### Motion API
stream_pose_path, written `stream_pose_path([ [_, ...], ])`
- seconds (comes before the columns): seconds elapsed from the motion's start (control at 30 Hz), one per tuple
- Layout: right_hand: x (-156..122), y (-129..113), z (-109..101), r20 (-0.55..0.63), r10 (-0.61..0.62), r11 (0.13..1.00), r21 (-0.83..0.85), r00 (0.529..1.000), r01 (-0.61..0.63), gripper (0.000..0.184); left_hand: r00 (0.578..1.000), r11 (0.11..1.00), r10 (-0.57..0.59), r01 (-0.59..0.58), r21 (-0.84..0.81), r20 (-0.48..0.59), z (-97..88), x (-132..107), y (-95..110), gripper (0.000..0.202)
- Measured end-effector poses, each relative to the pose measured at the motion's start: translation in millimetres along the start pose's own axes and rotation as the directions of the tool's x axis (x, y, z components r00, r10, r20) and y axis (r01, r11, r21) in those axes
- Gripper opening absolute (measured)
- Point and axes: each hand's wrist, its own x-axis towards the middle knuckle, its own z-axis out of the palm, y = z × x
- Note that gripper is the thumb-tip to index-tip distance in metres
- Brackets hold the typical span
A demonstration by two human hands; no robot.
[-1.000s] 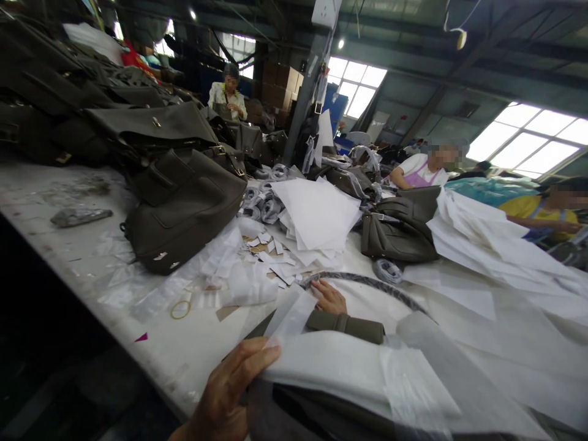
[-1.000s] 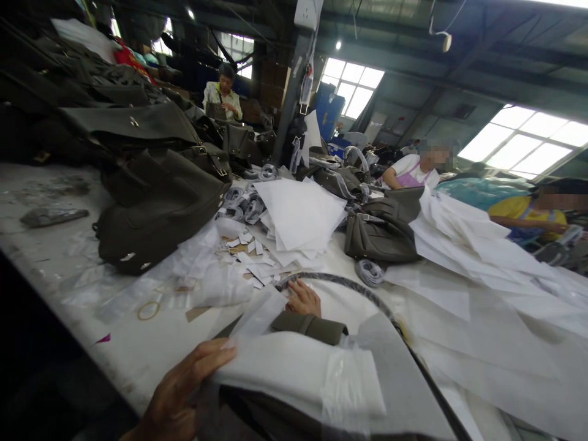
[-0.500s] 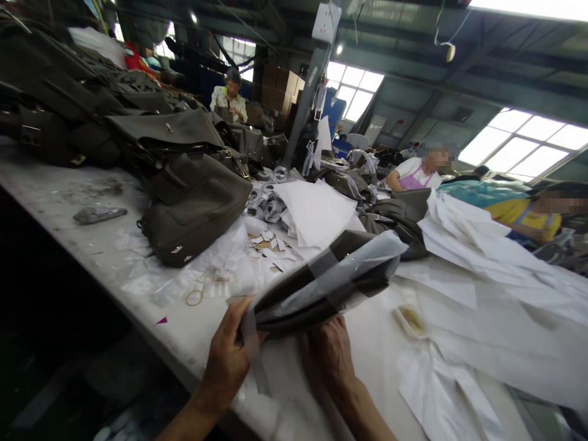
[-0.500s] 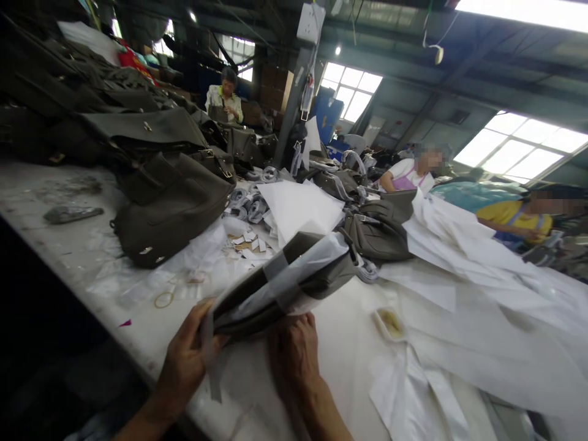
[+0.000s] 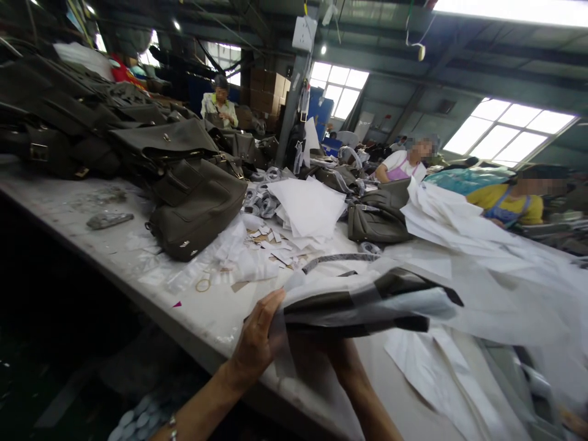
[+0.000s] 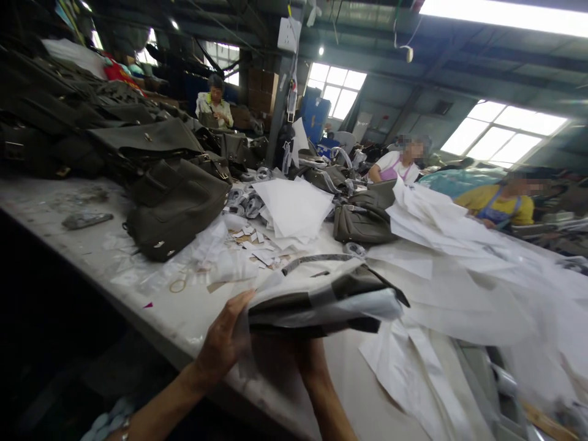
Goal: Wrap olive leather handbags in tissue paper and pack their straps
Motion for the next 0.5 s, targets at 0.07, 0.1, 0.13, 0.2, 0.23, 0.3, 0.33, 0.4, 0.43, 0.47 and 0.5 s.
stream_pose_path([
  [0.07,-8.8,6.1,-0.5,0.043,0.036,0.998,0.056,0.998,-0.039,0.034,0.997,0.998,0.068,-0.068,-0.008,0.026,3.9,-0.7,2.9,0.052],
  [0.1,-14.2,8.8,-0.2,0.060,0.057,0.996,0.066,0.997,-0.061,0.032,0.993,0.994,0.109,-0.109,-0.010,0.036,6.0,-0.3,4.6,0.053],
  [0.13,-19.7,11.1,0.2,0.069,0.075,0.994,0.069,0.995,-0.080,0.030,0.987,0.988,0.153,-0.153,-0.013,0.045,8.2,0.4,6.6,0.054],
  [0.2,-30.7,14.3,1.0,0.083,0.104,0.991,0.074,0.991,-0.111,0.028,0.974,0.975,0.221,-0.220,-0.011,0.053,13.0,2.0,10.8,0.055],
  [0.23,-35.9,15.2,1.2,0.097,0.127,0.987,0.082,0.987,-0.136,0.027,0.969,0.971,0.240,-0.240,-0.004,0.058,15.6,2.6,12.9,0.056],
  [0.3,-45.6,15.1,1.0,0.140,0.198,0.970,0.111,0.970,-0.214,0.027,0.963,0.966,0.257,-0.259,0.010,0.077,20.3,3.0,16.4,0.057],
  [0.33,-50.2,14.1,0.8,0.163,0.241,0.956,0.132,0.957,-0.263,0.028,0.961,0.965,0.261,-0.263,0.013,0.090,22.2,2.9,17.8,0.056],
  [0.4,-59.0,9.8,0.8,0.221,0.316,0.921,0.163,0.923,-0.354,0.033,0.954,0.960,0.279,-0.281,0.011,0.110,25.0,2.1,19.7,0.053],
  [0.43,-63.1,6.8,1.2,0.236,0.344,0.906,0.170,0.909,-0.387,0.038,0.953,0.958,0.283,-0.286,0.013,0.111,25.9,1.6,20.3,0.051],
  [0.47,-66.9,3.2,2.1,0.237,0.364,0.894,0.181,0.901,-0.409,0.041,0.952,0.957,0.285,-0.288,0.018,0.109,26.7,1.2,20.9,0.049],
  [0.5,-70.4,-0.5,3.4,0.236,0.380,0.882,0.197,0.894,-0.427,0.042,0.953,0.958,0.283,-0.287,0.023,0.109,27.5,0.8,21.6,0.049],
])
